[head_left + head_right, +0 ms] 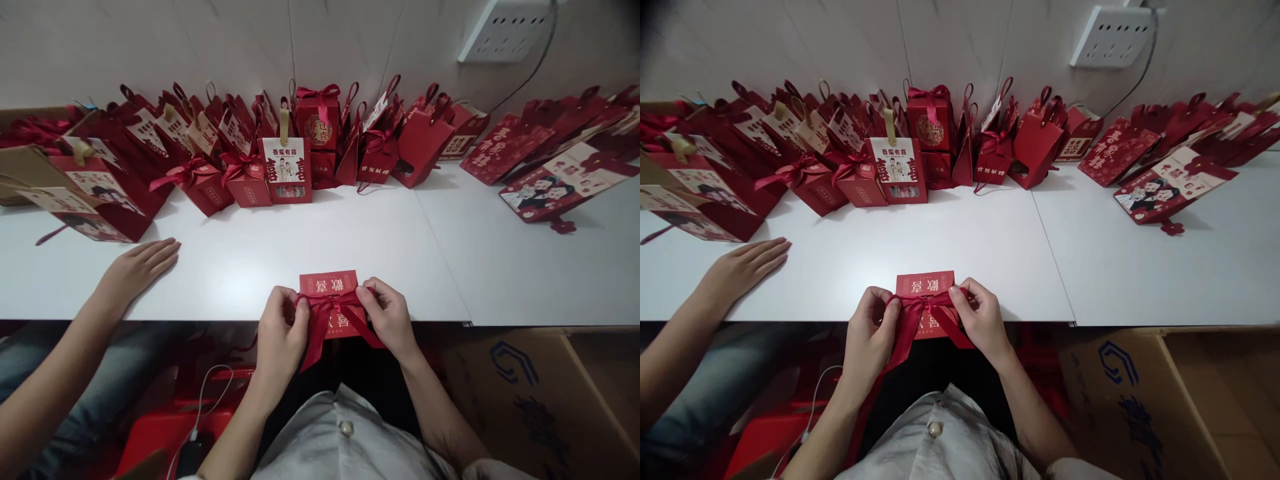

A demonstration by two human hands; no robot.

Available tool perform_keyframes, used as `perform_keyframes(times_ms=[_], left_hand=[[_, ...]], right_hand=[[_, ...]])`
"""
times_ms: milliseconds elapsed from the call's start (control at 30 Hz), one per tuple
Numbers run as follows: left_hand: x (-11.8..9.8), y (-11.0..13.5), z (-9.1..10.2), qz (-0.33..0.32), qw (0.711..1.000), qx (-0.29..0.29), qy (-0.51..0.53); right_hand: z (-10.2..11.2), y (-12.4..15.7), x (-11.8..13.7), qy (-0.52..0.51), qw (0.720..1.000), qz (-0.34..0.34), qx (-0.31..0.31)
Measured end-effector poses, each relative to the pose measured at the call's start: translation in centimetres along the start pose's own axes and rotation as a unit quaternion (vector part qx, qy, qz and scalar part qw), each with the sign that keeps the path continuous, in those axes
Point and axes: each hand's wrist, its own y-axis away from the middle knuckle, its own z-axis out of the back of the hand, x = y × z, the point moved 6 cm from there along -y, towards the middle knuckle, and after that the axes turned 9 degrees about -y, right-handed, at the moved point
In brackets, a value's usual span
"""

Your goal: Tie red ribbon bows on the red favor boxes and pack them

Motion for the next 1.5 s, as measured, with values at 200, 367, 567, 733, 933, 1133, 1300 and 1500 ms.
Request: perform_keyframes(times_ms=[200,367,567,733,933,1133,1300,1500], left_hand=[[-0.2,-0.1,-0.3,0.056,0.987,0.057,0.14],[-0.4,-0.2,-0.2,0.055,0.983,0.04,0.171],[-0.4,-0.2,-0.1,0.039,0.971,0.0,0.234],[0.6,-0.2,-1.1,0.046,0.946,-0.005,0.32],[1.0,-0.5,-1.5,0.062,0.94,-0.032,0.335],[1.9,-0.7,-1.4,0.097,0.948,0.05,0.3],[1.7,-0.7,-1.0,0.072,0.968,0.096,0.219],[-0.3,-0.2,-0.3,-0.002,0.983,0.027,0.184]], right_hand=[[-0.1,0.3,0.3,0.001,1.0,0.014,-0.007],[0.0,0.4,0.1,-0.002,1.0,0.007,-0.004],[0.2,0.2,-0.4,-0.051,0.998,-0.028,-0.008],[-0.2,0.1,-1.1,-0.143,0.987,-0.066,0.011],[-0.8,0.0,-2.7,-0.239,0.962,-0.129,-0.005],[1.1,0.4,-2.1,-0.161,0.986,-0.035,0.037],[1.5,1.4,-1.0,0.045,0.984,0.086,0.15],[0.2,1.5,-1.2,0.116,0.974,0.084,0.173]])
